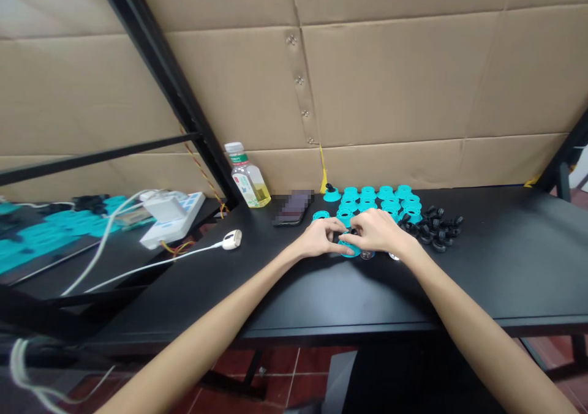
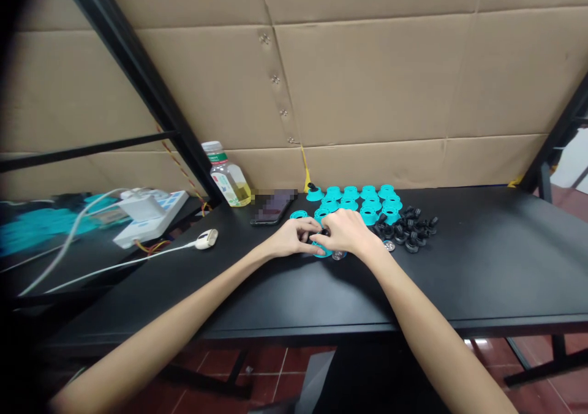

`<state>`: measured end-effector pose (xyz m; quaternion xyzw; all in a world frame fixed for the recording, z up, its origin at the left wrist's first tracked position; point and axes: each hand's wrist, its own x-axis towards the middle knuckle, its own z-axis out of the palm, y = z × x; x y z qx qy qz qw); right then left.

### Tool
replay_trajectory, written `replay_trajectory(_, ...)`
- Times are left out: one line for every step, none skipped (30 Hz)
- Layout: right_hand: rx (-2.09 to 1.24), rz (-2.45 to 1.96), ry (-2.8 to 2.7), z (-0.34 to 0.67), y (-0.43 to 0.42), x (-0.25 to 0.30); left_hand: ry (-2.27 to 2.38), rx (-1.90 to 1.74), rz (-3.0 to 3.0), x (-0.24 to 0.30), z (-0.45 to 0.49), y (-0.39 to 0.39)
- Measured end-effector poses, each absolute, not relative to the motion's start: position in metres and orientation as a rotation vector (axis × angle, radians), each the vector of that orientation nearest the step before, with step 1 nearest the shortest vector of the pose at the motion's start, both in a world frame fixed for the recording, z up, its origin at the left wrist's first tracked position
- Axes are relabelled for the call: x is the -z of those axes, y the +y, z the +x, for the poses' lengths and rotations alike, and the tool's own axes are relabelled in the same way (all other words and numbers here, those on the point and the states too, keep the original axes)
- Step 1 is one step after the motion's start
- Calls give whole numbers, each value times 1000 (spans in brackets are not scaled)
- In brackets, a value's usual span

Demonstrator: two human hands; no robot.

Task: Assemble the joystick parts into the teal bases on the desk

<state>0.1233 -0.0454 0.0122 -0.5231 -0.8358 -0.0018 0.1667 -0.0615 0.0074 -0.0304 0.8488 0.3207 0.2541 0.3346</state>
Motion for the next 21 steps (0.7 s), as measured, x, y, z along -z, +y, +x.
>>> replay_trajectory(-42, -1463, -2382, 125, -45, -13, 834, -640, 2212, 28, -62, 7)
replay_trajectory(-90, -1439, -2383, 126, -45, -14, 829, -616, 2204, 25, -63, 6)
replay_trajectory(-137, -1418, -2380, 127, -44, -14, 815, -589, 2194, 22, -64, 5)
replay_trajectory(-179, -1398, -2377, 127, -43, -14, 801, -565, 2188, 19, -66, 5)
replay_trajectory(-215, -1380, -2376, 128, -43, -14, 790, -538, 2182, 17, -67, 4)
replay_trajectory(-245, -1367, -2376, 128, -42, -14, 787, -508, 2172, 14, -69, 4)
replay_trajectory(-270, -1361, -2375, 128, -41, -13, 792, -473, 2156, 12, -71, 4)
replay_trajectory(-292, -1358, -2374, 128, -41, -13, 806, -431, 2132, 11, -73, 4)
replay_trajectory(-310, -1356, -2372, 129, -41, -13, 825, -392, 2104, 10, -75, 4)
replay_trajectory(-323, -1351, -2370, 129, -41, -13, 842, -361, 2074, 9, -76, 3)
replay_trajectory(-329, -1345, -2369, 129, -42, -13, 856, -339, 2045, 9, -77, 3)
replay_trajectory(-328, -1340, -2370, 129, -42, -14, 866, -331, 2020, 9, -77, 3)
replay_trajectory(-313, -1339, -2372, 129, -42, -14, 873, -337, 1999, 9, -76, 2)
replay_trajectory(-288, -1344, -2378, 128, -43, -14, 880, -355, 1984, 9, -75, 1)
replay_trajectory(-253, -1357, -2387, 128, -43, -13, 894, -377, 1972, 9, -74, 0)
replay_trajectory(-208, -1375, -2396, 127, -43, -13, 914, -402, 1963, 9, -72, -1)
replay_trajectory(-154, -1396, -2404, 126, -43, -12, 940, -431, 1958, 10, -70, -1)
replay_trajectory(-96, -1420, -2410, 125, -43, -11, 973, -459, 1954, 10, -69, -2)
replay_trajectory(-38, -1444, -2412, 124, -43, -10, 1010, -485, 1953, 10, -67, -3)
replay_trajectory(15, -1469, -2409, 123, -43, -9, 1049, -509, 1955, 10, -66, -4)
replay_trajectory(64, -1494, -2401, 122, -42, -8, 1086, -532, 1959, 10, -65, -5)
